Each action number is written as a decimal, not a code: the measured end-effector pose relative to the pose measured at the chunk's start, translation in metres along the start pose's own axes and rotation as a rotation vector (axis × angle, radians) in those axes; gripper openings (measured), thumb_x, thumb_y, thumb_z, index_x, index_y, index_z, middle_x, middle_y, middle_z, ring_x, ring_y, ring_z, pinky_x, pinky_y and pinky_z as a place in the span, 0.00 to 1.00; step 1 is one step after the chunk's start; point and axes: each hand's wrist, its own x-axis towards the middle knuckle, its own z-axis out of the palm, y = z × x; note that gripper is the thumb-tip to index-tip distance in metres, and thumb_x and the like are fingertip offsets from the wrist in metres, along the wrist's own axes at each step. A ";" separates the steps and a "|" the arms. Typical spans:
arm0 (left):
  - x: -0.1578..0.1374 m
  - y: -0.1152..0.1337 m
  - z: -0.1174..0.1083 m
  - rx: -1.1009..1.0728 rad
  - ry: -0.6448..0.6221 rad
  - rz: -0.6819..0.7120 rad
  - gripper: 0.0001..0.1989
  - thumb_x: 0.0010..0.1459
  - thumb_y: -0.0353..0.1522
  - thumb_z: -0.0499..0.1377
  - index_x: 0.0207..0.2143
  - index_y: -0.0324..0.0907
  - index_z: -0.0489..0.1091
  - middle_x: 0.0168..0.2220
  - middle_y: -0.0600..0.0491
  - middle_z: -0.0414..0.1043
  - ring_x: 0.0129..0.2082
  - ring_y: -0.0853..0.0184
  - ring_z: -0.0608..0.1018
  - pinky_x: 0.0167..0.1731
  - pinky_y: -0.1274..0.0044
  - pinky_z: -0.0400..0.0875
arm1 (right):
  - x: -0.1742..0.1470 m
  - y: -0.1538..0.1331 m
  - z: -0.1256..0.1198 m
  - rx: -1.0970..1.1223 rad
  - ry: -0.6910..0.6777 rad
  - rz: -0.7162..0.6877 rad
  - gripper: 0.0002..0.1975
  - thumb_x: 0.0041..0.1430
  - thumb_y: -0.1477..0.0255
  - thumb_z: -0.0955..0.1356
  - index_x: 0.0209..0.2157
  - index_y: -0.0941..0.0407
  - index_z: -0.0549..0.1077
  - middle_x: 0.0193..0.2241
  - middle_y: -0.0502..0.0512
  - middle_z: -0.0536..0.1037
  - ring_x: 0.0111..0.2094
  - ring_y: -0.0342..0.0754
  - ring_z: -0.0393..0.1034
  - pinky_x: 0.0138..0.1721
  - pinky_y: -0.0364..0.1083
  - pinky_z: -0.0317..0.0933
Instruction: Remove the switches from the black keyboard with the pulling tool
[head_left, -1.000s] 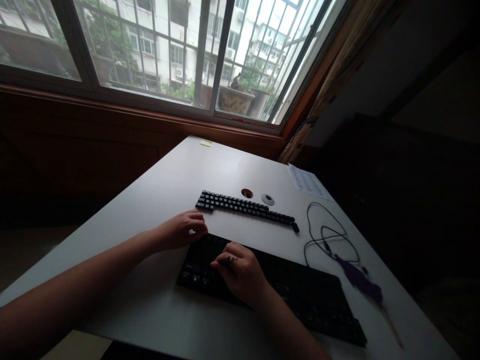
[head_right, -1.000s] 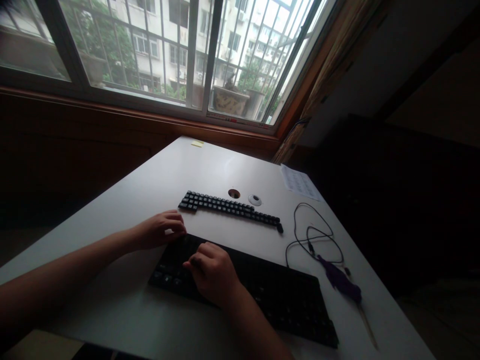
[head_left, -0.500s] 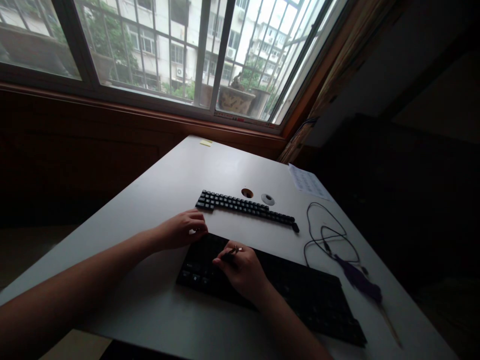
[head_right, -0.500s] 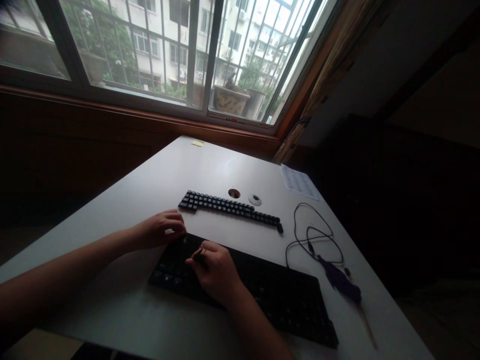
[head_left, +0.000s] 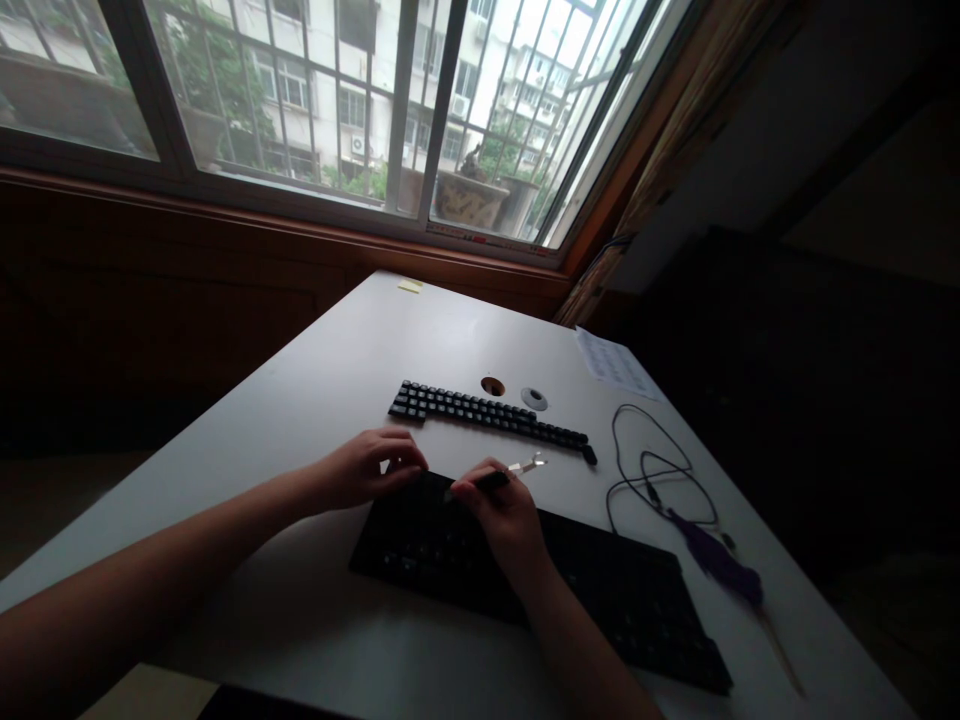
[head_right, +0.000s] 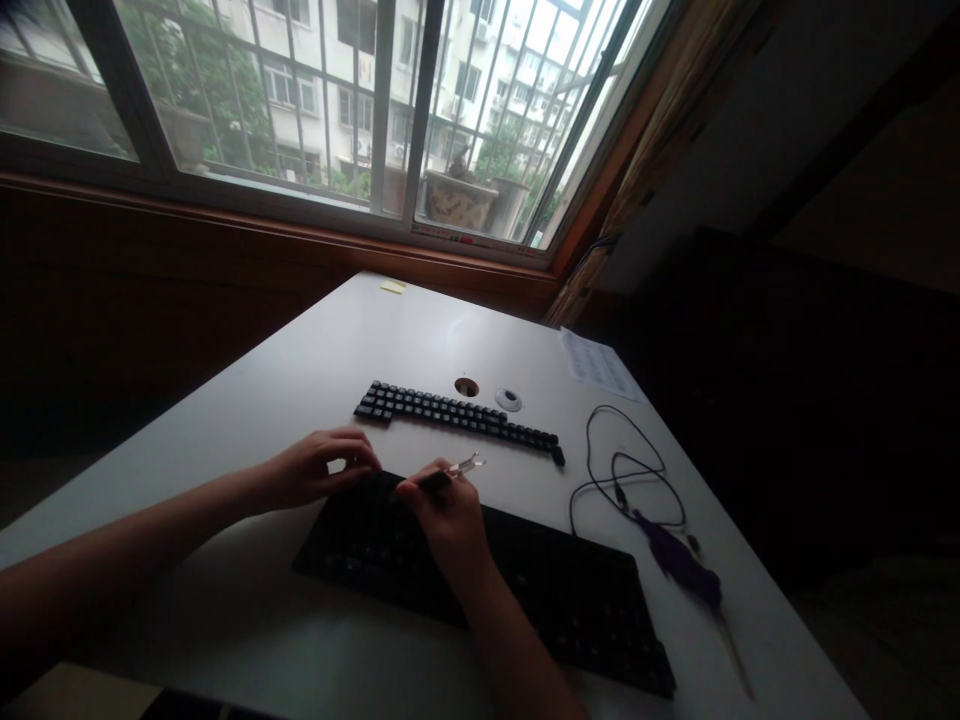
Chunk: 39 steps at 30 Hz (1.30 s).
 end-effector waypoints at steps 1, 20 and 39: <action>0.001 0.005 0.001 -0.087 -0.022 -0.043 0.10 0.65 0.35 0.56 0.42 0.40 0.74 0.36 0.49 0.74 0.34 0.68 0.75 0.34 0.76 0.70 | 0.000 -0.001 0.000 0.024 0.001 0.001 0.08 0.62 0.67 0.69 0.29 0.55 0.75 0.27 0.50 0.73 0.30 0.46 0.69 0.34 0.45 0.62; 0.005 0.034 0.018 -1.132 -0.128 -0.596 0.18 0.56 0.30 0.66 0.49 0.39 0.69 0.39 0.50 0.75 0.34 0.71 0.76 0.38 0.77 0.68 | 0.002 -0.006 0.002 0.082 -0.029 -0.054 0.06 0.60 0.66 0.71 0.32 0.52 0.79 0.29 0.50 0.75 0.31 0.46 0.71 0.34 0.46 0.65; -0.002 0.028 0.026 -1.059 -0.118 -0.490 0.15 0.54 0.30 0.68 0.39 0.40 0.64 0.39 0.51 0.75 0.38 0.68 0.75 0.38 0.76 0.67 | -0.001 -0.007 0.002 0.254 -0.092 0.046 0.05 0.60 0.69 0.71 0.32 0.54 0.79 0.27 0.50 0.73 0.29 0.45 0.69 0.32 0.45 0.63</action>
